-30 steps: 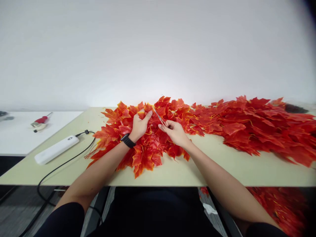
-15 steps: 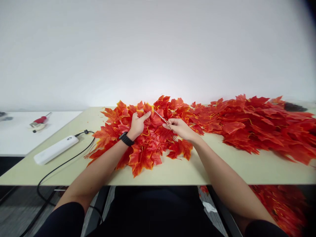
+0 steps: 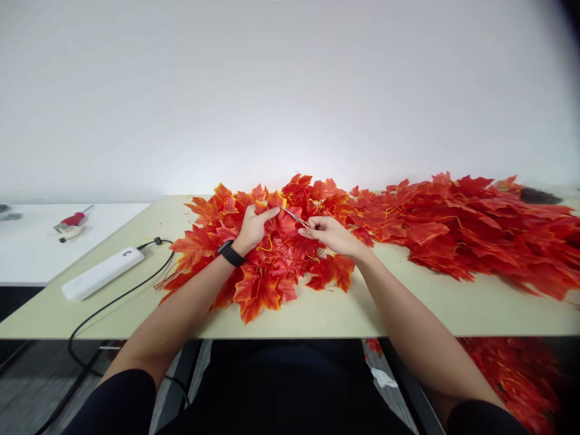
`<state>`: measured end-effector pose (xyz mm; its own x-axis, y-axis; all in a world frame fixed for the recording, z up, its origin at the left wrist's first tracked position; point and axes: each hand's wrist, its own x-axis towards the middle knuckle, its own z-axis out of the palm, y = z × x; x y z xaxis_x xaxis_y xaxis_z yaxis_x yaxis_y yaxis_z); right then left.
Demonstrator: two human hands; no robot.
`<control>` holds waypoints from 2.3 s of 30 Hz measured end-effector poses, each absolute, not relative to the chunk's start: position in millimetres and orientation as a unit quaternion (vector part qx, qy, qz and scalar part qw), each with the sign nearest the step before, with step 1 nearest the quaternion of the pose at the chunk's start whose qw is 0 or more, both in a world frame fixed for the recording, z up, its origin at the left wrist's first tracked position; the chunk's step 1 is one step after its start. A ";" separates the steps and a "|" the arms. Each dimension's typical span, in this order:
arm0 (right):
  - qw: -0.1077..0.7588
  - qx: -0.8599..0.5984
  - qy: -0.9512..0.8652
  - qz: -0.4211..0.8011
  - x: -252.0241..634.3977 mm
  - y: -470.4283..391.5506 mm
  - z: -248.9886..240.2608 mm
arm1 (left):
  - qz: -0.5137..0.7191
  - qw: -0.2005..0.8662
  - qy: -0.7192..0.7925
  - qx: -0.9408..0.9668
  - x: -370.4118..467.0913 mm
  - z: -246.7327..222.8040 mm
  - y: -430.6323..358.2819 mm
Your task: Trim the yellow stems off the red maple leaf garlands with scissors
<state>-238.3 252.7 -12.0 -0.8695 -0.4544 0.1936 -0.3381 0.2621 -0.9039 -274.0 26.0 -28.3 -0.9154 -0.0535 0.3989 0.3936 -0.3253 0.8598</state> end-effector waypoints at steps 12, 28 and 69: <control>0.017 -0.271 0.796 -0.541 -243.9 260.3 -15.5 | -0.812 0.126 -0.551 -0.142 -272.9 -24.8 27.8; 0.029 -0.258 0.788 -0.558 -241.5 254.2 -15.9 | -0.794 0.140 -0.571 -0.155 -274.6 -27.9 26.7; 0.022 -0.182 0.677 -0.713 -219.0 204.6 -36.9 | -0.790 0.221 -0.548 -0.164 -252.7 -25.6 46.3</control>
<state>-219.0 204.6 -36.9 -0.9330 -0.2777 0.2290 -0.2143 -0.0825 -0.9733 -252.7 46.3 -25.6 -0.8489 -0.1695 0.5006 0.5282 -0.3019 0.7936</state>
